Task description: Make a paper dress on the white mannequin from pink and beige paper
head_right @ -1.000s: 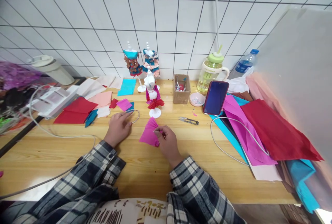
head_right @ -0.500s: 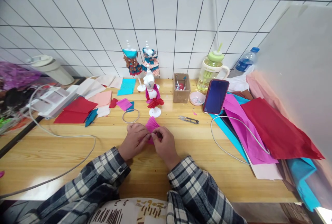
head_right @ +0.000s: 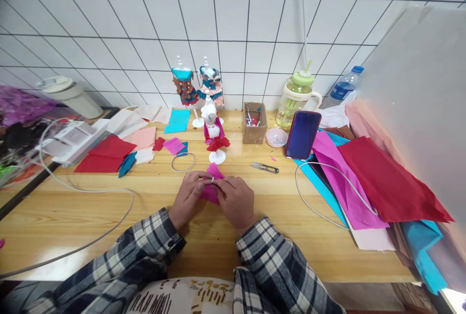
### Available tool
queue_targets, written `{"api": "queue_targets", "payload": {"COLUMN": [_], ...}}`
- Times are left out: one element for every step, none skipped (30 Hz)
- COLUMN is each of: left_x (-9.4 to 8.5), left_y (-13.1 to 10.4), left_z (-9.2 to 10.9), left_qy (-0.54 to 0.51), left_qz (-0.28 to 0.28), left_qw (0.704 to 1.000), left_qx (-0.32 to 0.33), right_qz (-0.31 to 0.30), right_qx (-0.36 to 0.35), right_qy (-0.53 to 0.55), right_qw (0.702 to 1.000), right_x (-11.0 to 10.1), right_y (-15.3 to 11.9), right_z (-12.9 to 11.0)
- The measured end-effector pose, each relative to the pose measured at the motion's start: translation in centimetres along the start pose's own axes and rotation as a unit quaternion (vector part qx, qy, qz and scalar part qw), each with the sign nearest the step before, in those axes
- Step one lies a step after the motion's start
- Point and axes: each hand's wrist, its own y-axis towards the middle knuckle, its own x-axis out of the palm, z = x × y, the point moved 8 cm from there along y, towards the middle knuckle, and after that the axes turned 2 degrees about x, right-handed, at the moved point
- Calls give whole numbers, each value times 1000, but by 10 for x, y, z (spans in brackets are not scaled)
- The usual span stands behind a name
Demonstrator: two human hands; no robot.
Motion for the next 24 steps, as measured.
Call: {"api": "queue_targets", "payload": {"left_x": [0, 0, 1, 1, 1, 2, 2, 2, 2, 3, 3, 4, 4, 4, 4, 3, 3, 2, 1, 0, 0, -1, -1, -2], "left_y": [0, -1, -1, -1, -2, -2, -3, -4, -5, -5, -6, -7, -7, -7, -7, -7, -7, -7, -6, -6, -6, -5, -4, -4], "left_z": [1, 3, 5, 9, 12, 15, 19, 21, 23, 24, 25, 25, 24, 23, 21, 20, 18, 16, 15, 14, 13, 12, 12, 11], "left_qy": [15, 37, 63, 91, 118, 142, 161, 177, 190, 202, 211, 219, 223, 226, 226, 225, 225, 224, 223, 222, 219, 215, 211, 206], "left_qz": [-8, -17, -27, -37, -46, -52, -56, -59, -60, -60, -60, -59, -58, -56, -53, -50, -46, -43, -41, -39, -37, -35, -30, -25], "left_qw": [1000, 999, 998, 995, 991, 988, 984, 981, 978, 975, 973, 971, 970, 969, 969, 969, 970, 970, 971, 971, 972, 973, 974, 976], "left_qx": [2, 6, 12, 21, 32, 43, 54, 62, 68, 72, 76, 80, 82, 83, 83, 83, 82, 81, 80, 80, 79, 78, 75, 72], "right_qz": [-2, -2, -3, -5, -9, -16, -23, -30, -39, -46, -53, -59, -66, -73, -79, -84, -88, -89, -89, -89, -89, -88, -86, -85], "right_qx": [-1, -3, -4, -6, -7, -9, -8, -3, 6, 20, 39, 61, 83, 103, 122, 138, 152, 162, 167, 167, 162, 154, 143, 132], "right_qy": [-10, -18, -26, -34, -41, -48, -52, -52, -47, -35, -17, 7, 33, 60, 87, 114, 141, 164, 182, 193, 196, 194, 188, 181], "right_qw": [1000, 1000, 1000, 999, 999, 999, 998, 998, 998, 998, 998, 996, 994, 990, 986, 980, 974, 969, 965, 963, 963, 965, 968, 971], "right_x": [1, 1, 1, 1, 1, 1, 2, 2, 3, 4, 5, 6, 9, 12, 15, 18, 21, 23, 24, 25, 25, 24, 23, 22], "right_y": [0, -1, -1, -1, -1, -1, -1, -1, -1, -1, -1, -1, -1, -2, -2, -3, -4, -4, -5, -5, -5, -5, -5, -5], "right_z": [-1, -1, -2, -2, -3, -4, -5, -5, -5, -3, -1, 3, 6, 10, 13, 16, 18, 20, 21, 21, 20, 18, 16, 13]}}
